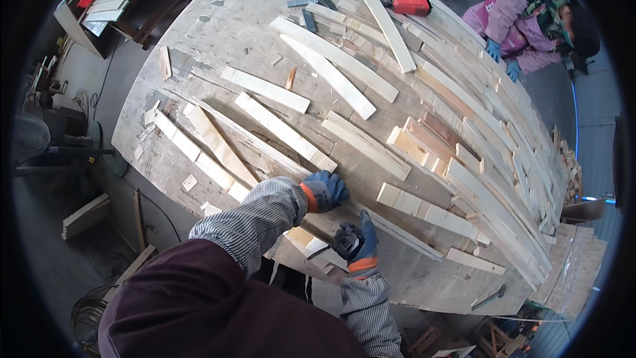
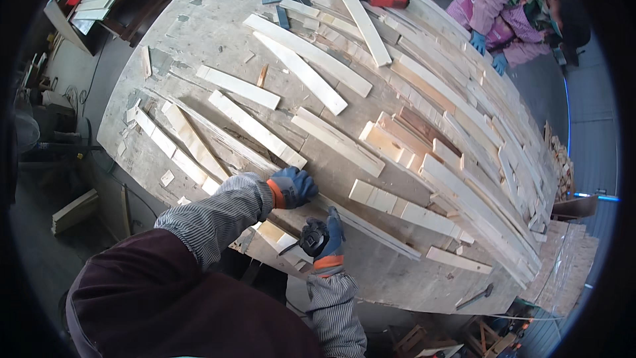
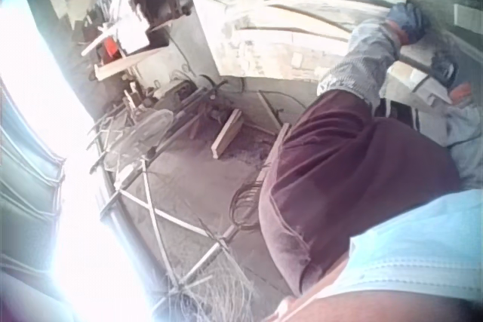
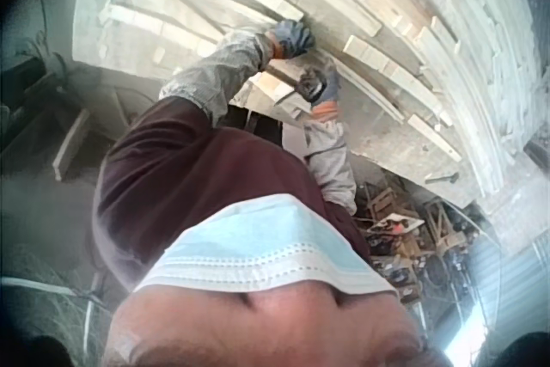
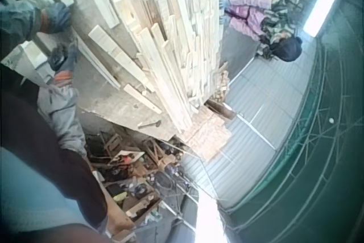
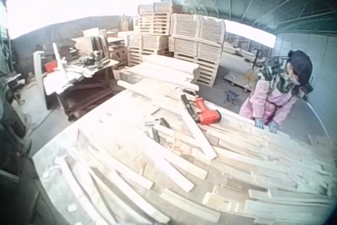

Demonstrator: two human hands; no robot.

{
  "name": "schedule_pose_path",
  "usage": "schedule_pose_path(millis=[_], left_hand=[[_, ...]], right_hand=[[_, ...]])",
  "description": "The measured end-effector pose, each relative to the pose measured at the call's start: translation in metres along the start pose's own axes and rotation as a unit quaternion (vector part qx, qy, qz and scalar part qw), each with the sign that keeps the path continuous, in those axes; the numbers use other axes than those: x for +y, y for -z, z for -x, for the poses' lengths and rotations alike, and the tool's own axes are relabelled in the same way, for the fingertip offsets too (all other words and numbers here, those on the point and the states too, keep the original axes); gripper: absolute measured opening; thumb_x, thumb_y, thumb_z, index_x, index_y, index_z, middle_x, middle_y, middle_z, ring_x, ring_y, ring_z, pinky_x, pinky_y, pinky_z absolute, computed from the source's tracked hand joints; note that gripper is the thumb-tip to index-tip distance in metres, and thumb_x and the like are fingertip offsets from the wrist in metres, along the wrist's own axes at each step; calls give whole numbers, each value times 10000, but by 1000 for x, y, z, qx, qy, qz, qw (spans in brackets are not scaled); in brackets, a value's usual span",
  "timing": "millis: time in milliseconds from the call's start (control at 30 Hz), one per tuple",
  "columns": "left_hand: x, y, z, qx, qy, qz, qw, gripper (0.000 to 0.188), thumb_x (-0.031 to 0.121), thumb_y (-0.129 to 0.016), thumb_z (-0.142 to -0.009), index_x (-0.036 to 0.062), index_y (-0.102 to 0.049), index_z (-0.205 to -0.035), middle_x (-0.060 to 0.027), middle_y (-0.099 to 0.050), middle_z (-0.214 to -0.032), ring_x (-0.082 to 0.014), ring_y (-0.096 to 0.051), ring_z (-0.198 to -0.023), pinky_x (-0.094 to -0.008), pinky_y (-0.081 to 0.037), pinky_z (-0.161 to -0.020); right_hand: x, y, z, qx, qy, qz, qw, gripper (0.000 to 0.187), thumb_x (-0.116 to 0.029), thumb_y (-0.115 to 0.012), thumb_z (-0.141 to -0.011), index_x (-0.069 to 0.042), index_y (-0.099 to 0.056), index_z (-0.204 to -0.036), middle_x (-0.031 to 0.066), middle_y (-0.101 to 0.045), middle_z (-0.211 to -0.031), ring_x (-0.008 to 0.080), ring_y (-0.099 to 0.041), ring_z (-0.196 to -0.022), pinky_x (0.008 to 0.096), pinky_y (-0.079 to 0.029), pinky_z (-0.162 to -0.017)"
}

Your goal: The person assembles wooden planks on a large work surface using a nail gun. They repeatedly pick up planks, position them, and fasten them in place. A tape measure is used to check dimensions during the process.

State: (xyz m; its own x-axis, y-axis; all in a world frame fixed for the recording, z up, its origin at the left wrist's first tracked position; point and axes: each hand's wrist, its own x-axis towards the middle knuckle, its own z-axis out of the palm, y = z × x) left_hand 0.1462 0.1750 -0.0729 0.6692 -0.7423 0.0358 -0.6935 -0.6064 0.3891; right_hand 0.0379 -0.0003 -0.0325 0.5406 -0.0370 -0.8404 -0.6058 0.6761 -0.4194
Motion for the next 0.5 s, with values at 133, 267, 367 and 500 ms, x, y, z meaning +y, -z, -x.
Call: schedule_pose_path(millis=[133,267,367,500], left_hand=[[-6,-15,2,53,-6,48,997,125,260,-609,-790,139,-578,-792,-67,-577,-772,-277,-584,-708,-400,-487,-604],[-3,0,6,43,37,27,998,168,237,-557,-830,71,-580,-815,-98,-576,-749,-276,-589,-716,-394,-481,-631],[-7,-13,7,90,16,52,994,177,249,-558,-825,73,-578,-819,-95,-574,-730,-269,-588,-688,-397,-478,-607],[2,15,-7,-79,85,81,990,244,287,-522,-875,90,-596,-998,-146,-625,-911,-325,-618,-850,-419,-501,-733]], right_hand=[[-42,-42,-8,-68,-2,-8,998,477,-439,-519,-909,-160,-498,-1295,132,-631,-933,273,-622,-735,426,-553,-647],[-72,-89,-57,-84,26,-85,993,455,-456,-568,-879,-117,-547,-1182,113,-630,-939,275,-611,-820,457,-527,-754],[-86,-143,-113,-99,42,-73,991,353,-426,-602,-869,-108,-560,-1016,91,-616,-886,251,-601,-813,440,-517,-740],[-77,-203,-234,-82,-4,-94,992,281,-316,-672,-845,-122,-504,-729,57,-560,-662,215,-570,-579,406,-524,-542]])
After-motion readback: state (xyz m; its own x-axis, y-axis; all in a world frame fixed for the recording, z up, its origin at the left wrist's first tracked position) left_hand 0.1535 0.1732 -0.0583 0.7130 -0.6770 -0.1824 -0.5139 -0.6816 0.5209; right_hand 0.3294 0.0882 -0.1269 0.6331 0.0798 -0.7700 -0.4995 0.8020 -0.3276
